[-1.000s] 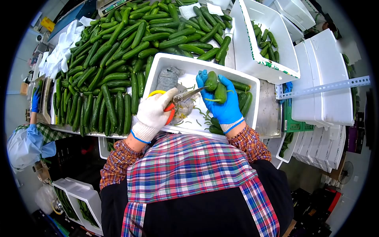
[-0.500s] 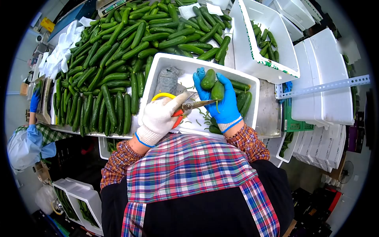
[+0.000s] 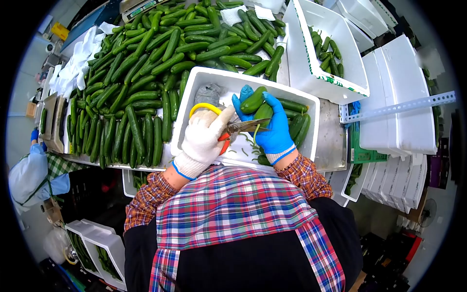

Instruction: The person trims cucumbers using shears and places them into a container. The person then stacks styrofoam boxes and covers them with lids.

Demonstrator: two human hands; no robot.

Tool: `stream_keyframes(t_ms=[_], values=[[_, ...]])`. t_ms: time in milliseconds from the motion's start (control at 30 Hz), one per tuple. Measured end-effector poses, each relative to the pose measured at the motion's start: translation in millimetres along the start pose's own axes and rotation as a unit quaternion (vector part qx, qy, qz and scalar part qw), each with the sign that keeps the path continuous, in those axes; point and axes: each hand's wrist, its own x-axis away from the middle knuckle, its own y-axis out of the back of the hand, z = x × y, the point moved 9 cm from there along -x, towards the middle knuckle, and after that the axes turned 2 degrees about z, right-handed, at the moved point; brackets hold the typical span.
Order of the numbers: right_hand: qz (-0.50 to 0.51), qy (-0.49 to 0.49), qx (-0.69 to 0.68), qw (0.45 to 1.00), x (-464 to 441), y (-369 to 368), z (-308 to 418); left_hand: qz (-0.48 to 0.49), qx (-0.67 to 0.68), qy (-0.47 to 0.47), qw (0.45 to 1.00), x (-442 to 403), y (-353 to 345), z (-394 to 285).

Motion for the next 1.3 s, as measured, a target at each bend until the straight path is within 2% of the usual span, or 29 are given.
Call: stream_keyframes(t_ms=[67,200,267,333,367,400,433,467,500,533,567,600,667,700,733,800,833,867,933,1000,1033,1067,1100,1167,1200,1267,1300], values=[[0.018,-0.005,0.034,0.999,0.7,-0.9,-0.8,-0.009,-0.012,-0.003,1.000,-3.5,-0.6,-2.4],[0.025,-0.003,0.005,1.000,-3.7,4.9,2.0,-0.009,-0.004,0.000,1.000,-5.8,-1.9,-4.7],[-0.011,0.007,-0.014,1.000,-0.9,5.1,1.8,0.008,-0.009,0.010,1.000,-3.1,-3.6,-3.4],[-0.018,0.013,-0.012,1.000,-0.1,4.1,3.7,0.121,0.044,0.093,0.987,3.4,-20.5,9.7],[-0.025,0.019,-0.011,0.999,0.4,5.3,5.4,0.122,0.043,0.092,0.987,5.7,-20.2,10.5],[-0.025,0.019,-0.011,0.999,-0.7,9.5,7.7,0.093,0.105,0.110,0.984,8.7,-17.2,15.0],[-0.005,0.006,0.023,1.000,-2.9,13.5,9.9,0.064,0.167,0.128,0.975,11.5,-15.0,20.5],[0.014,-0.006,0.056,0.998,-3.6,13.9,11.2,0.065,0.166,0.128,0.976,13.6,-17.4,23.8],[0.015,-0.007,0.055,0.998,-0.6,14.9,12.7,0.049,0.238,0.171,0.955,17.4,-20.9,35.2],[0.025,0.038,0.187,0.981,5.1,12.2,20.5,0.032,0.307,0.213,0.927,20.4,-23.5,45.5],[0.035,0.081,0.316,0.945,10.9,6.9,27.4,0.024,0.297,0.201,0.933,15.0,-14.8,43.0],[0.036,0.078,0.316,0.945,15.4,2.9,27.6,0.023,0.295,0.203,0.933,15.4,-13.9,46.1],[0.088,0.153,0.501,0.847,27.7,-24.3,34.7,-0.009,0.378,0.257,0.889,20.9,-14.3,61.5],[0.074,0.148,0.531,0.831,27.6,-19.9,36.1,0.001,0.395,0.303,0.867,22.4,-17.7,68.6],[0.075,0.144,0.530,0.832,27.2,-16.3,35.6,0.000,0.392,0.307,0.867,17.8,-13.2,67.2],[0.123,0.178,0.614,0.759,29.8,-23.2,30.0,0.030,0.464,0.321,0.825,1.6,-10.4,49.6],[0.131,0.177,0.634,0.741,31.8,-25.7,25.6,0.028,0.485,0.324,0.812,-3.3,-10.3,43.6],[0.134,0.174,0.634,0.742,32.3,-24.6,21.9,0.022,0.475,0.306,0.825,-9.1,-8.4,38.1],[0.157,0.218,0.721,0.639,38.8,-31.6,13.8,0.056,0.473,0.330,0.815,-16.3,-14.1,28.6],[0.152,0.218,0.715,0.647,40.9,-30.6,14.5,0.046,0.462,0.324,0.824,-20.1,-5.0,21.3],[0.158,0.228,0.740,0.613,43.0,-32.6,16.1,0.067,0.374,0.302,0.874,-23.7,2.8,18.9],[0.163,0.238,0.763,0.578,45.3,-34.0,18.0,0.078,0.321,0.279,0.902,-23.9,4.2,19.2],[0.161,0.238,0.763,0.578,45.2,-34.3,23.6,0.085,0.265,0.256,0.926,-23.9,5.7,19.4],[0.210,0.237,0.815,0.485,46.0,-40.7,20.1,0.121,0.245,0.250,0.929,-22.8,0.2,20.6],[0.210,0.236,0.815,0.486,45.4,-40.0,21.7,0.153,0.223,0.242,0.932,-22.0,-3.8,19.7],[0.215,0.245,0.836,0.441,45.0,-41.3,20.5,0.161,0.207,0.227,0.938,-21.7,-2.5,18.2],[0.215,0.245,0.836,0.441,44.4,-40.6,21.4,0.171,0.213,0.223,0.936,-19.8,-5.7,17.8]])
